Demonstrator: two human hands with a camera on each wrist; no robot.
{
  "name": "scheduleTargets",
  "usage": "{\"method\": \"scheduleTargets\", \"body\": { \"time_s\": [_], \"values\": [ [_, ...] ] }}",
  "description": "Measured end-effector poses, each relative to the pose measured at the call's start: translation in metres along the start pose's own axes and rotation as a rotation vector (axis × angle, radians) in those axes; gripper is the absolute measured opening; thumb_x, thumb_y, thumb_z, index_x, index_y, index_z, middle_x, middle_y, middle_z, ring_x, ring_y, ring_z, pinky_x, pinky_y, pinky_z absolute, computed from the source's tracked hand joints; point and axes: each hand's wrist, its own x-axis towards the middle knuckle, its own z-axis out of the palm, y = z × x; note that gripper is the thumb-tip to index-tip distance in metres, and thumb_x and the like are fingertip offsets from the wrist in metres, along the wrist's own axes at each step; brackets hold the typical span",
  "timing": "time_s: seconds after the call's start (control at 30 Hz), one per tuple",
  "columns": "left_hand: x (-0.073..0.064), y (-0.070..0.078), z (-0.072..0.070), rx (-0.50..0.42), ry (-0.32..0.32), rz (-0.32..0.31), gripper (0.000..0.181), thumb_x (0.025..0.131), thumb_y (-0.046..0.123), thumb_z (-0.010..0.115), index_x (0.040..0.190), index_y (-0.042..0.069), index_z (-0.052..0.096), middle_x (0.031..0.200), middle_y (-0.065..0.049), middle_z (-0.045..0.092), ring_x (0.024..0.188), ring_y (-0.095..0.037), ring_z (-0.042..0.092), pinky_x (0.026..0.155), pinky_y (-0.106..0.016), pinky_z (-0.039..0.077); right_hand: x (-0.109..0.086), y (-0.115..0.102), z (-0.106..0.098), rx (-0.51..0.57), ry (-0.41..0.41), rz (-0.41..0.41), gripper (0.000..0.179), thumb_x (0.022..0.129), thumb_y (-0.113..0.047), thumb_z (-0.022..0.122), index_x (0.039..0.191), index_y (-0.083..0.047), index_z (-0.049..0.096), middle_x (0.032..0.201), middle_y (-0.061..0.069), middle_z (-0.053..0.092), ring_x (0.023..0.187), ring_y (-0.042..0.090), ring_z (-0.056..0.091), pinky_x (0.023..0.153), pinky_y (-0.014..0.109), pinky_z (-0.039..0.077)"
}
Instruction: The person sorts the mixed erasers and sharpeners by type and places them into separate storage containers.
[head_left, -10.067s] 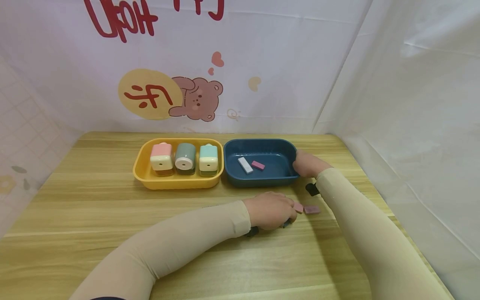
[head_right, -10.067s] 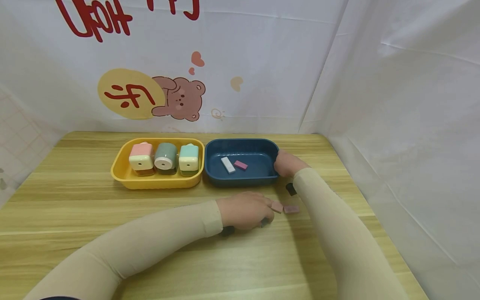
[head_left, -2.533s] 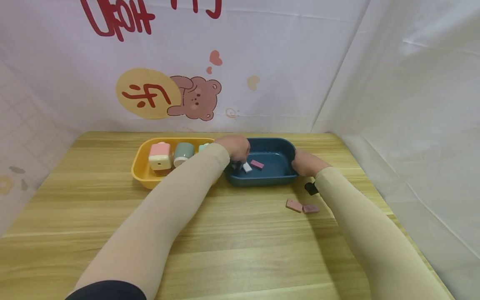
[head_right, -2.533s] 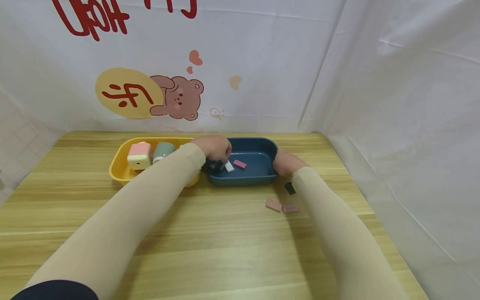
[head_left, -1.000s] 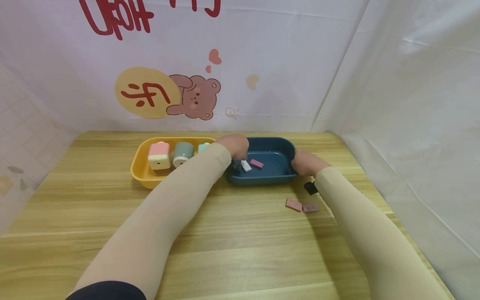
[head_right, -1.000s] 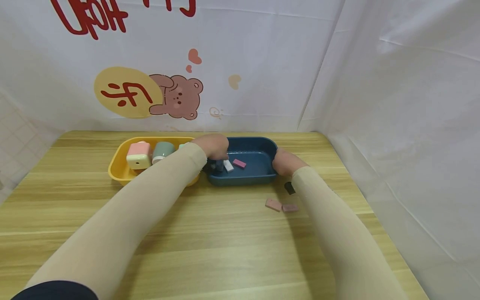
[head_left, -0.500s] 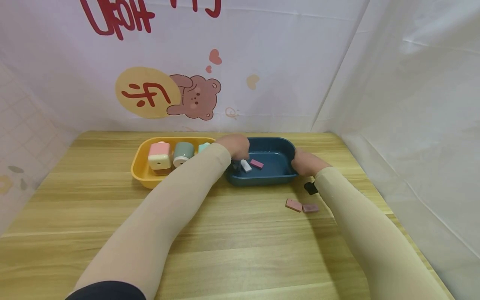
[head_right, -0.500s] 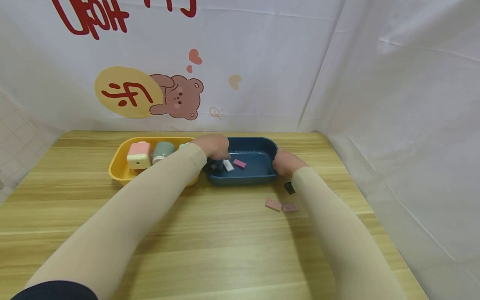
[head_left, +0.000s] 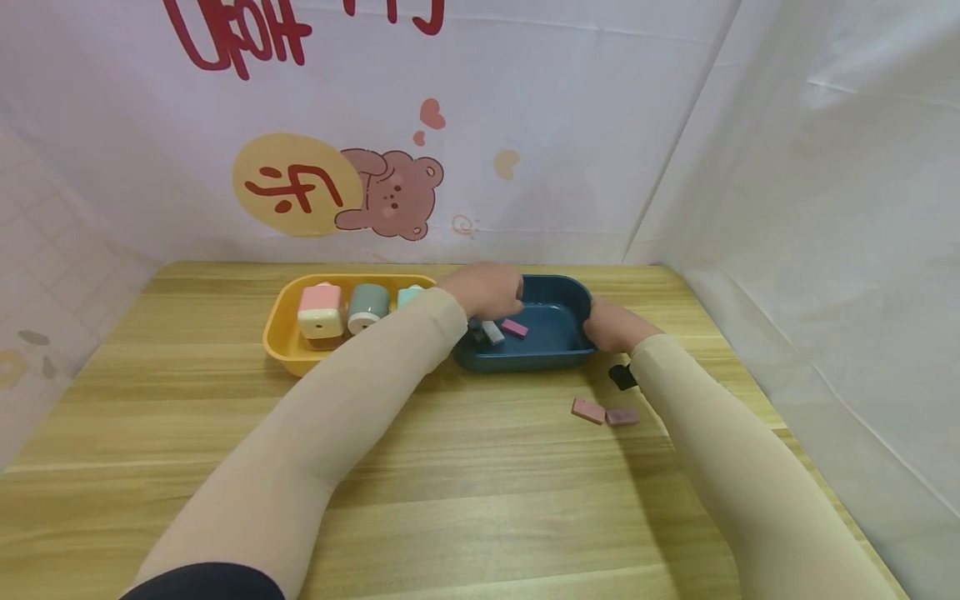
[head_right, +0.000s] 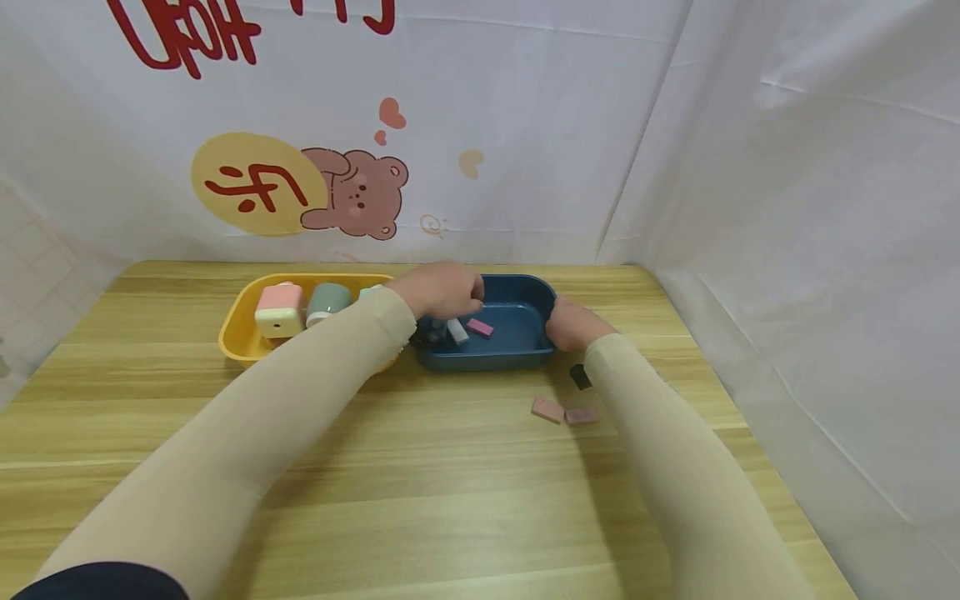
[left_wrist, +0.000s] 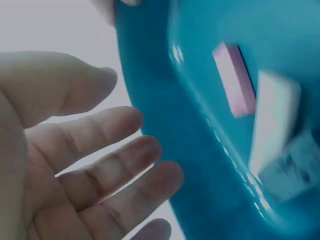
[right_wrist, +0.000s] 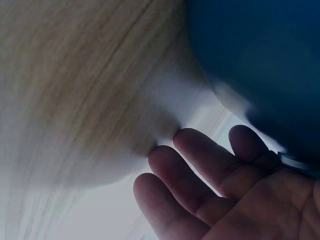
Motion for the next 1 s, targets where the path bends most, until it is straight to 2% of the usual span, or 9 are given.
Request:
{"method": "scheduleTargets", "body": {
  "time_s": [0.1, 0.17, 0.37, 0.5, 0.57, 0.73, 0.83, 1.0],
  "values": [
    [-0.003, 0.015, -0.001, 0.022, 0.02, 0.037, 0.038, 0.107, 0.037, 0.058, 0.135, 0.014, 0.068, 0.13, -0.001, 0.07, 0.111, -0.017, 0.066, 0.107, -0.04, 0.053, 0.0, 0.0, 0.0, 0.008, 0.0, 0.004, 0.053, 0.102, -0.012, 0.032, 0.14, 0.024, 0.036, 0.131, 0.037, 0.056, 0.107, 0.038, 0.058, 0.102, 0.054, 0.048],
    [-0.006, 0.025, 0.0, 0.019, 0.03, 0.066, 0.041, 0.107, 0.037, 0.057, 0.141, 0.015, 0.065, 0.134, -0.001, 0.07, 0.115, -0.016, 0.066, 0.109, -0.04, 0.052, 0.0, -0.001, 0.0, 0.017, -0.001, 0.007, 0.052, 0.102, -0.012, 0.033, 0.14, 0.023, 0.037, 0.128, 0.036, 0.057, 0.106, 0.038, 0.059, 0.1, 0.053, 0.048],
    [-0.024, 0.053, 0.006, 0.025, 0.064, 0.173, 0.042, 0.109, 0.036, 0.055, 0.146, 0.018, 0.062, 0.146, 0.002, 0.063, 0.131, -0.017, 0.062, 0.111, -0.037, 0.05, -0.002, -0.002, -0.002, 0.017, -0.009, -0.011, 0.047, 0.102, -0.011, 0.034, 0.135, 0.023, 0.041, 0.12, 0.032, 0.059, 0.1, 0.037, 0.059, 0.094, 0.05, 0.049],
    [-0.034, 0.068, 0.013, 0.042, 0.083, 0.234, 0.041, 0.109, 0.036, 0.055, 0.146, 0.018, 0.062, 0.145, 0.001, 0.062, 0.133, -0.016, 0.06, 0.111, -0.034, 0.049, -0.002, -0.003, -0.004, 0.014, -0.014, -0.035, 0.039, 0.103, -0.01, 0.034, 0.125, 0.019, 0.048, 0.107, 0.026, 0.059, 0.091, 0.033, 0.06, 0.086, 0.046, 0.051],
    [-0.038, 0.074, 0.018, 0.054, 0.086, 0.263, 0.04, 0.109, 0.036, 0.056, 0.143, 0.019, 0.064, 0.141, 0.001, 0.063, 0.129, -0.015, 0.06, 0.109, -0.033, 0.049, -0.002, -0.003, -0.004, 0.009, -0.018, -0.039, 0.04, 0.105, -0.011, 0.036, 0.126, 0.02, 0.048, 0.109, 0.028, 0.06, 0.09, 0.033, 0.06, 0.085, 0.046, 0.051],
    [-0.044, 0.086, 0.033, 0.1, 0.067, 0.313, 0.037, 0.108, 0.035, 0.058, 0.14, 0.019, 0.066, 0.137, 0.001, 0.063, 0.126, -0.013, 0.061, 0.108, -0.03, 0.049, -0.002, -0.002, -0.004, 0.001, -0.033, -0.027, 0.049, 0.106, -0.012, 0.036, 0.138, 0.026, 0.037, 0.128, 0.039, 0.057, 0.098, 0.035, 0.059, 0.095, 0.051, 0.05],
    [-0.044, 0.09, 0.043, 0.127, 0.057, 0.327, 0.039, 0.106, 0.031, 0.06, 0.142, 0.019, 0.065, 0.141, 0.001, 0.063, 0.131, -0.012, 0.059, 0.112, -0.03, 0.047, -0.001, -0.001, -0.003, 0.008, -0.028, -0.021, 0.049, 0.104, -0.01, 0.034, 0.137, 0.026, 0.037, 0.129, 0.04, 0.057, 0.101, 0.036, 0.059, 0.099, 0.053, 0.05],
    [-0.043, 0.095, 0.057, 0.156, 0.029, 0.331, 0.035, 0.104, 0.032, 0.063, 0.136, 0.019, 0.068, 0.131, 0.002, 0.065, 0.119, -0.011, 0.062, 0.106, -0.031, 0.051, -0.001, -0.001, -0.001, 0.021, -0.008, -0.013, 0.049, 0.102, -0.011, 0.033, 0.137, 0.023, 0.039, 0.133, 0.038, 0.056, 0.11, 0.038, 0.059, 0.106, 0.056, 0.048]
  ]
}}
